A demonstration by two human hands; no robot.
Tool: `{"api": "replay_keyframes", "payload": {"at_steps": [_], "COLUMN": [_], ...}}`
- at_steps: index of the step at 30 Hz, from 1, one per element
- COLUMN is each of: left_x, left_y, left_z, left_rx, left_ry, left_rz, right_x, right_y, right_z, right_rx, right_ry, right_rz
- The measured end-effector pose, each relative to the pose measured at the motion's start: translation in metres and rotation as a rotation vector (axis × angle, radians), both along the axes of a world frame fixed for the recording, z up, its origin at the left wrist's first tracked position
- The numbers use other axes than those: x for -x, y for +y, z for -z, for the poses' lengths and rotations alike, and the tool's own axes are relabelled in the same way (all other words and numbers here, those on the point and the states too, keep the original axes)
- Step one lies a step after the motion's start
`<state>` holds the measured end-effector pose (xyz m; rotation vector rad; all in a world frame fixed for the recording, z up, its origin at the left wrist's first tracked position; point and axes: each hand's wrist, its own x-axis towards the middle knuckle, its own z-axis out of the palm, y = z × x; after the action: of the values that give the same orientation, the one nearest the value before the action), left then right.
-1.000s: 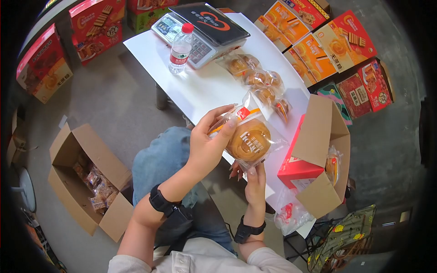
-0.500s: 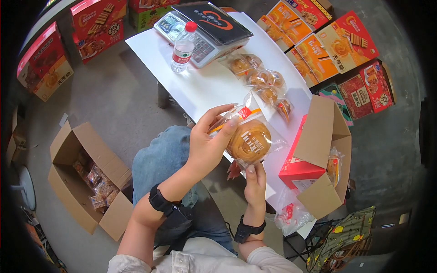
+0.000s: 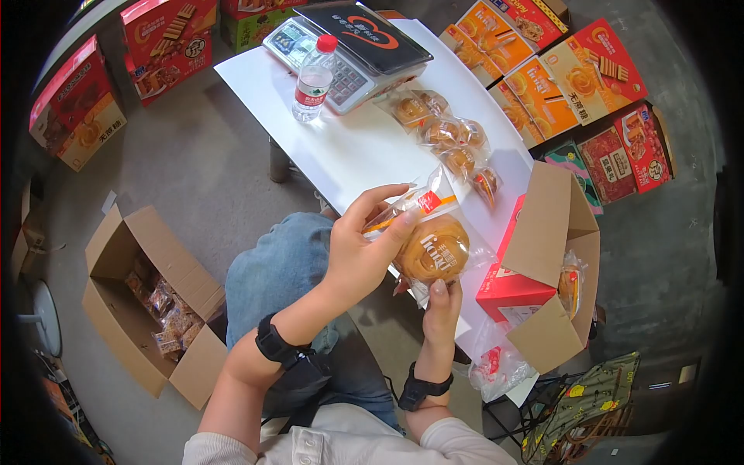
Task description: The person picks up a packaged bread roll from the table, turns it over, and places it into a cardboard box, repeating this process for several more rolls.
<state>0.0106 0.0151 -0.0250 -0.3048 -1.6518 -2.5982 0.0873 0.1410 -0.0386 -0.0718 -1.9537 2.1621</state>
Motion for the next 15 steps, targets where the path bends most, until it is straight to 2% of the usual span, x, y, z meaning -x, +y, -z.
{"api": "replay_keyframes", "payload": {"at_steps": [6,8,15], "left_x": [0.001,0.002,0.018], "left_y": [-0.003,-0.003,-0.014], "left_z": [-0.002,-0.003,0.004], "left_rx": [0.017,0.011,0.022], "left_ry": [0.038,0.056,0.006], "left_rz": [0.02,0.026,0.401], "right_x": [-0.001,0.002,-0.003], "right_y": [0.004,0.003,0.017], "right_z": [-0.004,0.004,0.003], "right_rx": [0.033,-0.072,-0.094], "right_ry": [-0.08,0.049,0.12], "right_rz": [-0.027,0.15,0.299]}}
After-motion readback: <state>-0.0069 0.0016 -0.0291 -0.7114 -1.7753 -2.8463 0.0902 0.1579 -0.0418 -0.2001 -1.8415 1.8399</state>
